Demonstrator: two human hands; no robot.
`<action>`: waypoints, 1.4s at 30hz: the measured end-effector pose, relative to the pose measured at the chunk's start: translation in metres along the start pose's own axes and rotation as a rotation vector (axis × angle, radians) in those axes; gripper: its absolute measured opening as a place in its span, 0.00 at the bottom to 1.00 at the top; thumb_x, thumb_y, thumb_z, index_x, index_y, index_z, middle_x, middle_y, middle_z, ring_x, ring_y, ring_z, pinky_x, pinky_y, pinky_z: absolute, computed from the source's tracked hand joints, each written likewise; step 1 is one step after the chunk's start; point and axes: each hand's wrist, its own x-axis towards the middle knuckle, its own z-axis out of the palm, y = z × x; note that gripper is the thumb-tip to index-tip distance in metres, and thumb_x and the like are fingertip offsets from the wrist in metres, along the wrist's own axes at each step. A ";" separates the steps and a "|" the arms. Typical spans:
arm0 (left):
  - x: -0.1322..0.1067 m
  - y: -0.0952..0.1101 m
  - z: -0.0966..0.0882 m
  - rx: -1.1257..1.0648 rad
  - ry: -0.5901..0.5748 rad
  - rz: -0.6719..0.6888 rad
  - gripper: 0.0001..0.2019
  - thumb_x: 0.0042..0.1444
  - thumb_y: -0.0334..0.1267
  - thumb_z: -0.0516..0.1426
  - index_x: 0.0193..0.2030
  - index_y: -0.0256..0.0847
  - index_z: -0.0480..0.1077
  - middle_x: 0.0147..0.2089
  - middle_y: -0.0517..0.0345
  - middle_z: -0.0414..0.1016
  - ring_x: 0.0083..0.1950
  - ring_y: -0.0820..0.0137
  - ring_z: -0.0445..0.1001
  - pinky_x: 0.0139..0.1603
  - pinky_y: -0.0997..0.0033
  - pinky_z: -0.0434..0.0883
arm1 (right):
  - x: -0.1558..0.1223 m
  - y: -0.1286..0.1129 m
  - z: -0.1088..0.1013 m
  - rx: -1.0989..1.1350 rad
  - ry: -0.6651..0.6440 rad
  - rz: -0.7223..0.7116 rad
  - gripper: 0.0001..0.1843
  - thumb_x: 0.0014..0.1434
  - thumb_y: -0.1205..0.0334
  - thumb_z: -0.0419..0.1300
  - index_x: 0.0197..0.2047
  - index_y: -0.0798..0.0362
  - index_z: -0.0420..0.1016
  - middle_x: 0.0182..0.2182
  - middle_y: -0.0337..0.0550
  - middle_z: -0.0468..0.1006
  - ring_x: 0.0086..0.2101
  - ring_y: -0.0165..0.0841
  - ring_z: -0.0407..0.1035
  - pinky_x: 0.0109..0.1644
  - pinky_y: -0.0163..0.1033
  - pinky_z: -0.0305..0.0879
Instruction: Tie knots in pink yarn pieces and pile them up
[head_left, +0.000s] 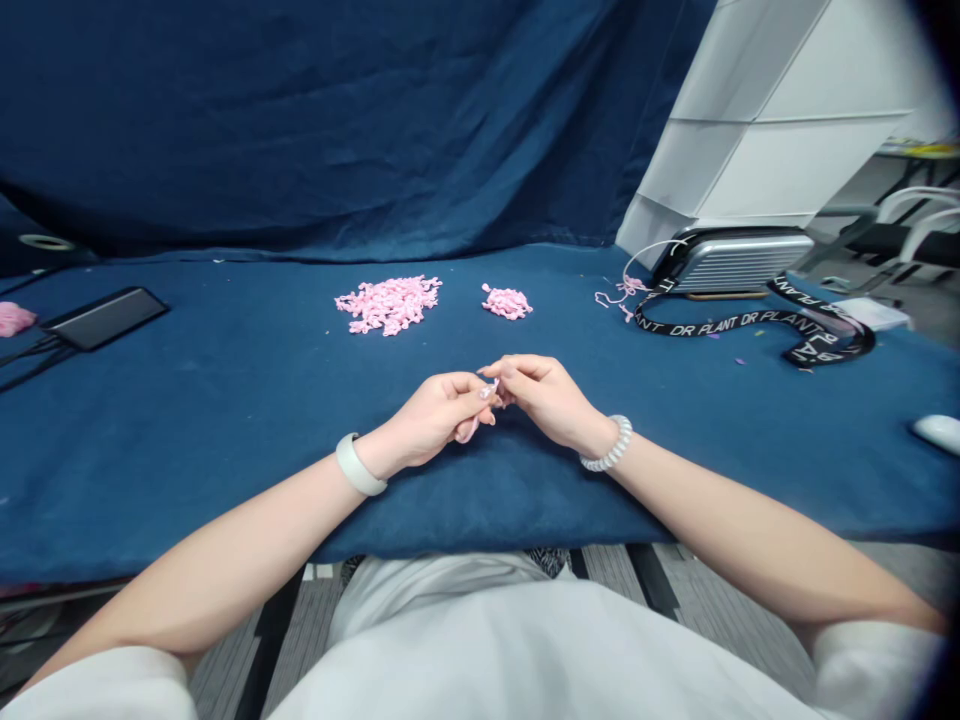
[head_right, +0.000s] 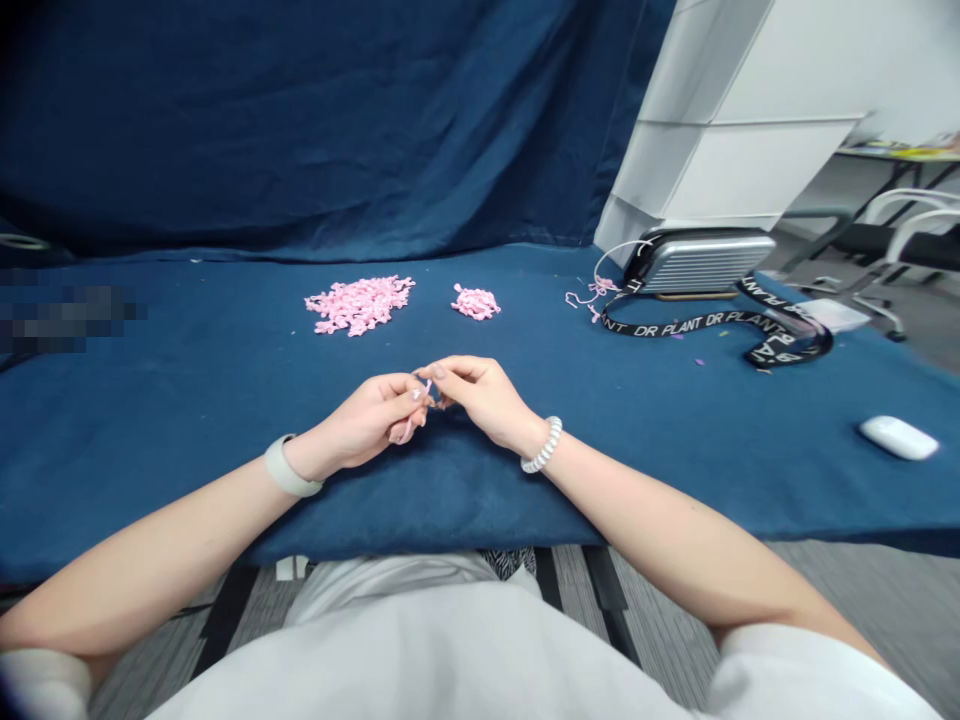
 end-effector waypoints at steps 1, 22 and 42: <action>0.000 0.000 0.000 0.026 0.003 0.028 0.14 0.51 0.43 0.60 0.26 0.33 0.65 0.22 0.61 0.68 0.16 0.84 0.59 0.18 0.81 0.56 | 0.000 -0.001 -0.001 0.018 0.000 0.021 0.26 0.49 0.44 0.58 0.39 0.61 0.74 0.27 0.41 0.70 0.25 0.14 0.62 0.31 0.23 0.62; -0.010 0.004 0.005 0.842 0.158 0.266 0.13 0.57 0.41 0.53 0.27 0.36 0.71 0.23 0.60 0.73 0.21 0.77 0.67 0.28 0.79 0.62 | -0.011 -0.030 -0.011 -0.863 -0.183 -0.261 0.24 0.57 0.47 0.50 0.28 0.62 0.69 0.28 0.40 0.70 0.28 0.14 0.58 0.35 0.22 0.52; -0.007 0.003 0.005 0.765 0.056 0.170 0.15 0.57 0.45 0.53 0.28 0.36 0.71 0.25 0.57 0.75 0.21 0.77 0.70 0.26 0.79 0.64 | -0.005 -0.033 -0.015 -0.799 -0.305 -0.065 0.22 0.59 0.51 0.46 0.27 0.63 0.66 0.24 0.37 0.67 0.25 0.12 0.55 0.30 0.19 0.50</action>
